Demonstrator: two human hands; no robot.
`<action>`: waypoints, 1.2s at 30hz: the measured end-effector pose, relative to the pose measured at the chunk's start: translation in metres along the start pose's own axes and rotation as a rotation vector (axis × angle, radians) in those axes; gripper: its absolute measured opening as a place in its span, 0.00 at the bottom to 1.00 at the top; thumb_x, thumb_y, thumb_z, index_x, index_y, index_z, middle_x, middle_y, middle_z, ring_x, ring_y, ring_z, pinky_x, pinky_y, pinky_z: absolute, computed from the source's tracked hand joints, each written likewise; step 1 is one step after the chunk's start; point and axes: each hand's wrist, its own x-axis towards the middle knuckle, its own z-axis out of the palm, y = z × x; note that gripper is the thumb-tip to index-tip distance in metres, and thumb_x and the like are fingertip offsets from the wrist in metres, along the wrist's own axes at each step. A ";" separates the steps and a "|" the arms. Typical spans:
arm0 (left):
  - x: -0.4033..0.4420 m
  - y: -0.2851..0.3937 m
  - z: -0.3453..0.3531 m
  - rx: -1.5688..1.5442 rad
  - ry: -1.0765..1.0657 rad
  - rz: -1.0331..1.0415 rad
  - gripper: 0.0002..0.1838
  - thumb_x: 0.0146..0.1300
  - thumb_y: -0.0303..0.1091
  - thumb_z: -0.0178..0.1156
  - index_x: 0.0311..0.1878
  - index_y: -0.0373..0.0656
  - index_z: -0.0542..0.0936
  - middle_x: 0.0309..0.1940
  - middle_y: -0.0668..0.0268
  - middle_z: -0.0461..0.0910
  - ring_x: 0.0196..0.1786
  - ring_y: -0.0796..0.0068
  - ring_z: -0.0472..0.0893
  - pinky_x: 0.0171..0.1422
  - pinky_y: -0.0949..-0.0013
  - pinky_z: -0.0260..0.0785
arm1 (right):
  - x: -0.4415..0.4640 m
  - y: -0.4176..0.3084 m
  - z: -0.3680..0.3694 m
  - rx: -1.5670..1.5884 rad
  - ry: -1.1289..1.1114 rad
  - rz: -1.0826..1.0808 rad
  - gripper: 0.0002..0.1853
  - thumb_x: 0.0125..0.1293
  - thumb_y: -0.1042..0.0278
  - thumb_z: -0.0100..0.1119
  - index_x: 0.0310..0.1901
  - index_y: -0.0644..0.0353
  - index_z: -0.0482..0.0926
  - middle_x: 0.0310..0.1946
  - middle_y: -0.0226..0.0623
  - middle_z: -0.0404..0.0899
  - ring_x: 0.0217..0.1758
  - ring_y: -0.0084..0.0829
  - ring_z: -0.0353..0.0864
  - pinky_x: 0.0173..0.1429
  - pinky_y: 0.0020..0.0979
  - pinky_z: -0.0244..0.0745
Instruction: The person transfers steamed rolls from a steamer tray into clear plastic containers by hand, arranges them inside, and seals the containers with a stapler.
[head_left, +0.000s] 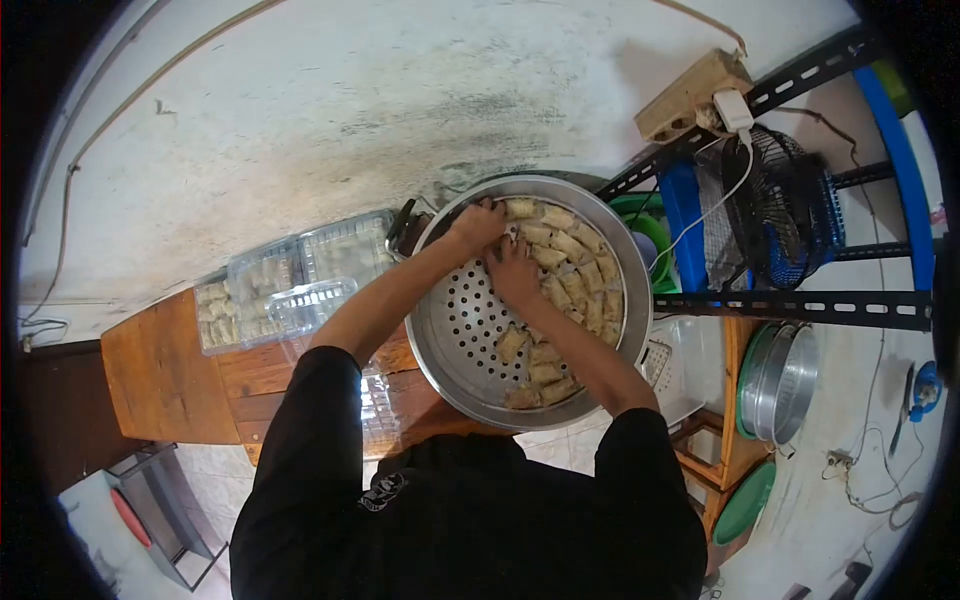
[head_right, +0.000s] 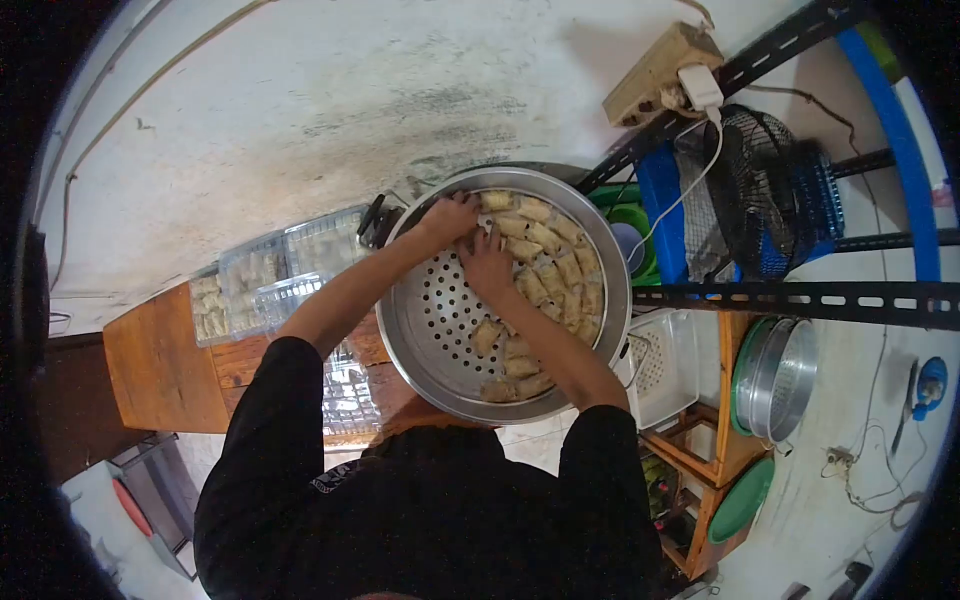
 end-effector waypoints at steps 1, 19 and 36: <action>0.000 -0.004 -0.040 -0.055 -0.126 0.047 0.17 0.57 0.36 0.68 0.45 0.33 0.88 0.52 0.51 0.81 0.53 0.54 0.85 0.49 0.59 0.86 | -0.003 0.003 0.007 -0.028 0.082 -0.045 0.23 0.74 0.62 0.51 0.70 0.44 0.76 0.68 0.56 0.70 0.72 0.66 0.67 0.50 0.56 0.87; 0.030 -0.011 -0.028 -0.087 -0.404 0.105 0.39 0.49 0.35 0.77 0.66 0.39 0.75 0.61 0.52 0.78 0.55 0.55 0.87 0.47 0.58 0.84 | 0.001 0.011 0.000 0.273 0.212 0.061 0.25 0.75 0.57 0.57 0.69 0.57 0.70 0.57 0.54 0.73 0.60 0.58 0.74 0.44 0.53 0.87; 0.005 0.012 -0.032 -0.366 -0.288 -0.230 0.34 0.57 0.34 0.73 0.65 0.31 0.74 0.70 0.29 0.67 0.66 0.30 0.77 0.63 0.49 0.81 | -0.040 0.039 -0.022 1.188 0.776 0.232 0.26 0.83 0.60 0.50 0.74 0.66 0.59 0.64 0.50 0.68 0.63 0.42 0.72 0.70 0.40 0.68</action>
